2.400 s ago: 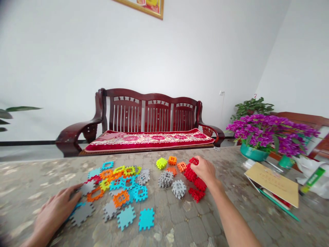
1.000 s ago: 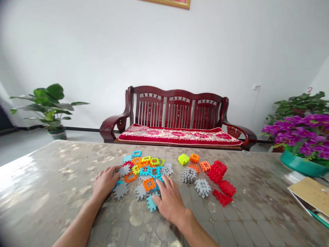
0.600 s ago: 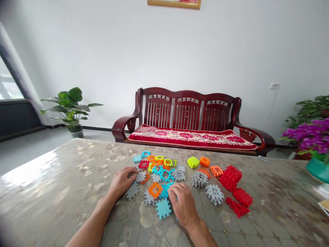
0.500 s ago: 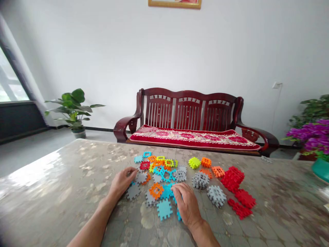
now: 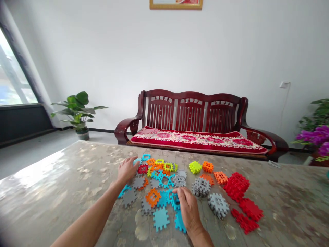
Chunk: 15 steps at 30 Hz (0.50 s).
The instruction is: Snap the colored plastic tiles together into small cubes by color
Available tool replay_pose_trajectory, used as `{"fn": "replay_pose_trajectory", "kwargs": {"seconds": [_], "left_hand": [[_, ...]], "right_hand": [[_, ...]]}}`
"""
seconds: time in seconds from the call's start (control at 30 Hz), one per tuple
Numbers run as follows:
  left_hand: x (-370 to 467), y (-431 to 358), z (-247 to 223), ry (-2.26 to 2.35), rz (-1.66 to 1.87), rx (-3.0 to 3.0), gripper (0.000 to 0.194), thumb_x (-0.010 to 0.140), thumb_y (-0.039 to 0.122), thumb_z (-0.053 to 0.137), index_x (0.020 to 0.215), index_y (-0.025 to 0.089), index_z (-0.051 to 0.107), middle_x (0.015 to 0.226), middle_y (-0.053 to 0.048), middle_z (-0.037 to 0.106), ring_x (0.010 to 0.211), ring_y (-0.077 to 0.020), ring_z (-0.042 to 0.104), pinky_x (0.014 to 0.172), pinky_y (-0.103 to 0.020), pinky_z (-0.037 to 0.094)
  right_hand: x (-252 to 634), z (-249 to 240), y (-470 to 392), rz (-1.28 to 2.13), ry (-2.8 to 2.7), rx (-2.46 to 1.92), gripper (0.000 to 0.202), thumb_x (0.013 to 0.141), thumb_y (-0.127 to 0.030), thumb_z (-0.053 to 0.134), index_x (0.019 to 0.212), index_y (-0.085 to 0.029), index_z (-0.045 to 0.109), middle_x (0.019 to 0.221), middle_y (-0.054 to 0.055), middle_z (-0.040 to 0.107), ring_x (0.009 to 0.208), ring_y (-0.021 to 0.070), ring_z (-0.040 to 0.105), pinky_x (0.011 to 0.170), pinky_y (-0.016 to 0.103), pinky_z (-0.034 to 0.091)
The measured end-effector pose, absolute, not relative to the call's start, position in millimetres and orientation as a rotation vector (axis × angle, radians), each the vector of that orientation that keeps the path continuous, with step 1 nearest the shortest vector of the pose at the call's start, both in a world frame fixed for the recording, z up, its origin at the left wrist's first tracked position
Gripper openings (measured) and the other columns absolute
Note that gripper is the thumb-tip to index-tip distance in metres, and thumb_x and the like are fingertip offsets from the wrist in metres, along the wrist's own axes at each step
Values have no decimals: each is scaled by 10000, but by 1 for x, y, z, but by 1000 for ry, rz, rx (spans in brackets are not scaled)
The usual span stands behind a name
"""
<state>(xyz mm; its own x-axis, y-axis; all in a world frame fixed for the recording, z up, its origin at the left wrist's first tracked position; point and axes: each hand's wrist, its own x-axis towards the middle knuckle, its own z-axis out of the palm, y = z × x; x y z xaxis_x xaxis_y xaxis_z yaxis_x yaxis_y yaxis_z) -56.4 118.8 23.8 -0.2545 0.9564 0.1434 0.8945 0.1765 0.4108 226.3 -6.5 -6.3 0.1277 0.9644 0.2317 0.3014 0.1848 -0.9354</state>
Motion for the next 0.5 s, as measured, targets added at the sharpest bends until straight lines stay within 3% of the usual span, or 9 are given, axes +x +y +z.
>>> {"fn": "replay_pose_trajectory", "kwargs": {"seconds": [0.13,0.3,0.5], "left_hand": [[-49,152,26,2242,509,1939,600,912,532,351,1430,273,508,1578,-105,373,1490,-352,195,1159,-611,152],[-46,175,16,2130,333,2025,597,907,568,326,1413,315,517,1559,-97,407,1454,-374,283,1113,-680,192],[-37,163,6,2049,287,2161,566,935,518,292,1429,319,483,1564,-79,398,1456,-337,282,1136,-639,182]], "right_hand": [[227,-11,-3,794,-1361,-1339,607,842,-732,450,847,-199,741,890,85,727,886,260,654,849,330,499],[228,-16,0,800,-1368,-1334,595,850,-723,449,844,-206,744,880,82,727,890,256,664,841,327,504],[224,-14,4,782,-1362,-1319,579,856,-708,455,832,-210,748,868,74,733,866,246,670,828,317,504]]}}
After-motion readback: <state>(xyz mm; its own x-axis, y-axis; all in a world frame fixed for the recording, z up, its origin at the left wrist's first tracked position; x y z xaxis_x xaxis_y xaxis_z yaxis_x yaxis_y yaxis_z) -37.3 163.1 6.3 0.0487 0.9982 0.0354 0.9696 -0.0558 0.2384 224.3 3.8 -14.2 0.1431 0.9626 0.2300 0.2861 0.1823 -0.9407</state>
